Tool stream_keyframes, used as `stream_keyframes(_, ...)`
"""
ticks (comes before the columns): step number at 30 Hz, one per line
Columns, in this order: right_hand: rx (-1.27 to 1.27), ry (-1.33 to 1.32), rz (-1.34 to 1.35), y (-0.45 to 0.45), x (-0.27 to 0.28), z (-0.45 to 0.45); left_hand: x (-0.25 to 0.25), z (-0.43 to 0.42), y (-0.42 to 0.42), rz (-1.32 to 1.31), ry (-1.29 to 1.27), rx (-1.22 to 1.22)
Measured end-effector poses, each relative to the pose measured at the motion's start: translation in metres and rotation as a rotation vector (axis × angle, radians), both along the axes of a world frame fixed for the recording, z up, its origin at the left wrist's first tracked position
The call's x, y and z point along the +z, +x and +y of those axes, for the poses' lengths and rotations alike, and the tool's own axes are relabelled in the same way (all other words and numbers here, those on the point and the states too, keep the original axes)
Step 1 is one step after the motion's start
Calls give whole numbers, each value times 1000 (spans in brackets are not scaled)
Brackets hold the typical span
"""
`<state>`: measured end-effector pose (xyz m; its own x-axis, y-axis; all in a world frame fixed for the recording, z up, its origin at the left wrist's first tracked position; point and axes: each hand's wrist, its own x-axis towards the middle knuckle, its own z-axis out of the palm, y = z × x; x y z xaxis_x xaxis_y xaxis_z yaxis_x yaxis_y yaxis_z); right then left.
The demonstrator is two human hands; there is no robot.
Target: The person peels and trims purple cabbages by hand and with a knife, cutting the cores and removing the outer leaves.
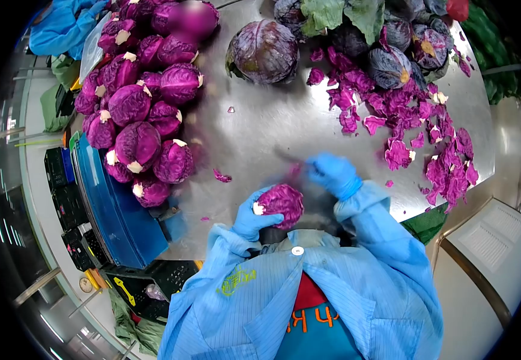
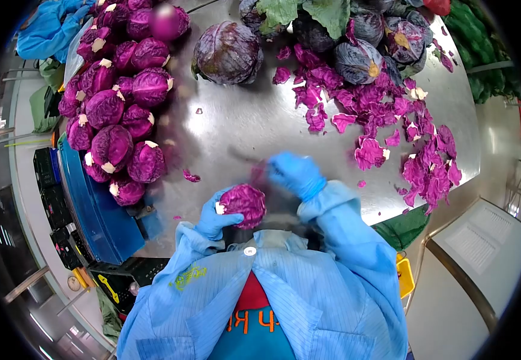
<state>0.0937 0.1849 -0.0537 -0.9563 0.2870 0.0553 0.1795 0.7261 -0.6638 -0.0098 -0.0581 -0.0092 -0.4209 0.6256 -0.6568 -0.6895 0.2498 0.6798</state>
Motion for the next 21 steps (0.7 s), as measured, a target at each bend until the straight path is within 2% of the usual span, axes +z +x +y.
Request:
stream_keyframes(1, -75, 53, -7, 3, -9, 17, 3, -3, -3, -16, 64, -70)
stream_keyframes(3, -450, -52, -79, 8, -18, 47, 16, -1, -8, -86, 150, -152)
stream_keyframes(6, -466, -626, -8, 6, 18, 50, 19, 3, -7, -50, 215, -154)
stream_keyframes(7, -353, -792, 17, 5, 16, 40, 16, 5, -7, -6, 232, -163)
stream_keyframes(8, -226, -800, -27, 10, 21, 30, 11, 8, -5, 36, 251, -170)
stream_keyframes(10, 32, -815, -114, 1, 63, 7, 10, 15, -2, 88, 249, -174)
stream_keyframes(12, 186, -704, -188, -6, 80, 0, 20, 23, -2, 113, 200, -165)
stream_keyframes(13, 204, -776, -155, -3, 73, -4, 12, 22, -2, 229, 228, -206)
stream_keyframes(16, 188, -927, -141, 4, 61, -5, 20, 25, -4, 263, 191, -177)
stream_keyframes(21, 221, -907, -105, 12, 65, -6, 14, 19, -10, 186, 243, -287)
